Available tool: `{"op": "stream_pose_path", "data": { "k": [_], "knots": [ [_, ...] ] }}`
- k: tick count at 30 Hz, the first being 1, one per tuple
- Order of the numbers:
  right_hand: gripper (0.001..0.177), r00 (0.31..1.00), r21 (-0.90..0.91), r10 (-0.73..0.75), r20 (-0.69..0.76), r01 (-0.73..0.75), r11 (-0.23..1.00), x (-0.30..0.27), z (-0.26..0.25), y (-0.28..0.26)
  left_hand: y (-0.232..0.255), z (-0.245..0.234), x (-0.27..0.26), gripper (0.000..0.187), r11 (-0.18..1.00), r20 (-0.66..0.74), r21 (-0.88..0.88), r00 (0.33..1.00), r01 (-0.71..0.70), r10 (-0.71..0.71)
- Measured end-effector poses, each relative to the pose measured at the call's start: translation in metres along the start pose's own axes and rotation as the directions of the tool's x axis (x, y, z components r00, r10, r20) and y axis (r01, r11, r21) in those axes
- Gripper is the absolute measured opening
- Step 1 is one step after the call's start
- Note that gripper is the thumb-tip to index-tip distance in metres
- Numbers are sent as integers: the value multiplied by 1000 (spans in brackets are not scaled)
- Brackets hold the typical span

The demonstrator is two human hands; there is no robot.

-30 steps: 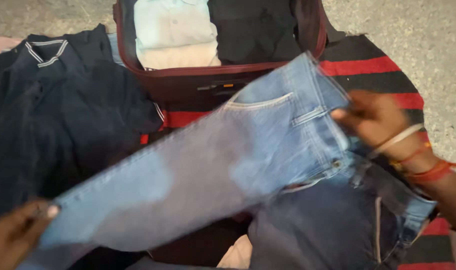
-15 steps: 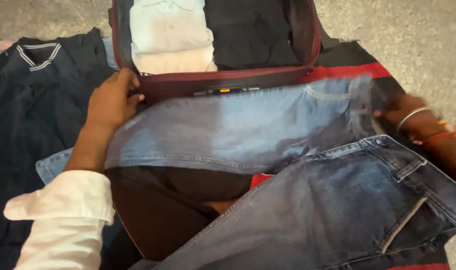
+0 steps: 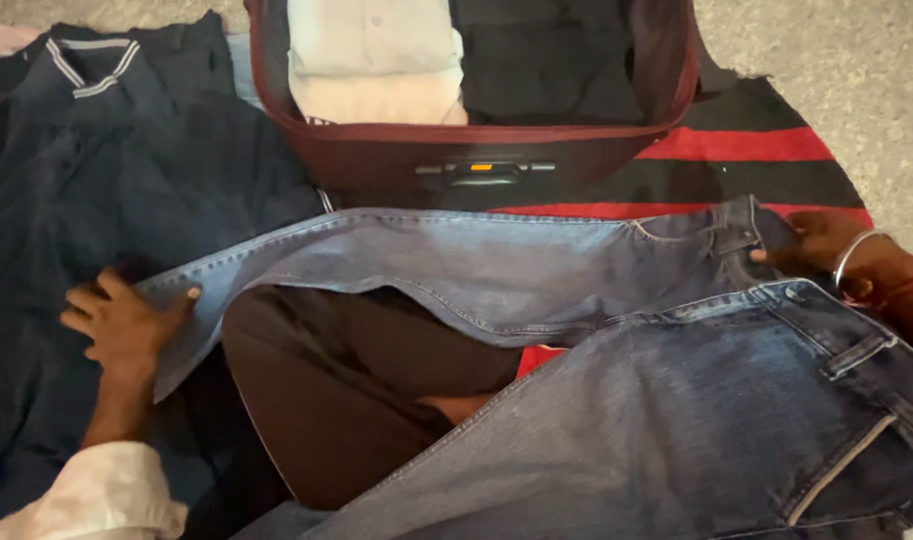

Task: The person folds a pair of jeans by hand and places them inside a suitcase.

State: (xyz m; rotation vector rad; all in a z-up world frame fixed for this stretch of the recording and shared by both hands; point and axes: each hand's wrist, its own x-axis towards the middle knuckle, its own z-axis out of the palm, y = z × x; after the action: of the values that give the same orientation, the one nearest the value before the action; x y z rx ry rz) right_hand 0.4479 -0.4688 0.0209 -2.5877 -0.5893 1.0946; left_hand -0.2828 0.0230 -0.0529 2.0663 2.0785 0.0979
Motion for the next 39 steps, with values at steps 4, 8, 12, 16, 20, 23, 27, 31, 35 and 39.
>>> {"op": "stream_pose_path", "data": {
  "k": [4, 8, 12, 16, 20, 23, 27, 31, 35, 39],
  "knots": [
    [55, 994, 295, -6, -112, 39, 955, -11, -10, 4, -6, -1, 22, 88, 994, 52, 71, 995, 77, -81],
    [56, 968, 212, -114, -224, 163, 964, -16, -26, -7, -32, -14, 98, 49, 930, 248, 279, 954, -239, 170],
    [61, 956, 295, 21, -292, 69, 953, -41, -34, -44, -39, -21, 128, 46, 973, 228, 142, 962, -184, 149],
    [65, 947, 244, -39, -320, 123, 962, -42, -28, -51, -38, -11, 107, 46, 985, 66, 151, 995, -87, 78],
    [61, 932, -46, -104, -347, 94, 995, -32, -14, -33, -8, -13, 82, 47, 990, -39, 130, 998, -48, 53],
    [55, 933, 144, -129, -335, 186, 972, -27, -11, -24, -6, -9, 71, 47, 994, -100, 107, 994, -37, 48],
    [55, 865, 128, -165, -473, 253, 959, -23, -20, -29, -32, 5, 74, 49, 999, -201, 13, 978, -46, 47],
    [68, 654, -14, -353, -669, 463, 886, -10, -25, -34, -71, 20, 91, 23, 970, -388, -189, 919, -155, 71],
    [56, 724, 140, -216, -655, 398, 906, -7, -23, -21, -73, 33, 93, 19, 888, -574, -266, 802, -375, 167],
    [67, 829, -322, -224, -512, 57, 945, 16, -20, 24, -50, 29, 81, 35, 962, -571, -11, 792, -273, 218]
  ]
}}
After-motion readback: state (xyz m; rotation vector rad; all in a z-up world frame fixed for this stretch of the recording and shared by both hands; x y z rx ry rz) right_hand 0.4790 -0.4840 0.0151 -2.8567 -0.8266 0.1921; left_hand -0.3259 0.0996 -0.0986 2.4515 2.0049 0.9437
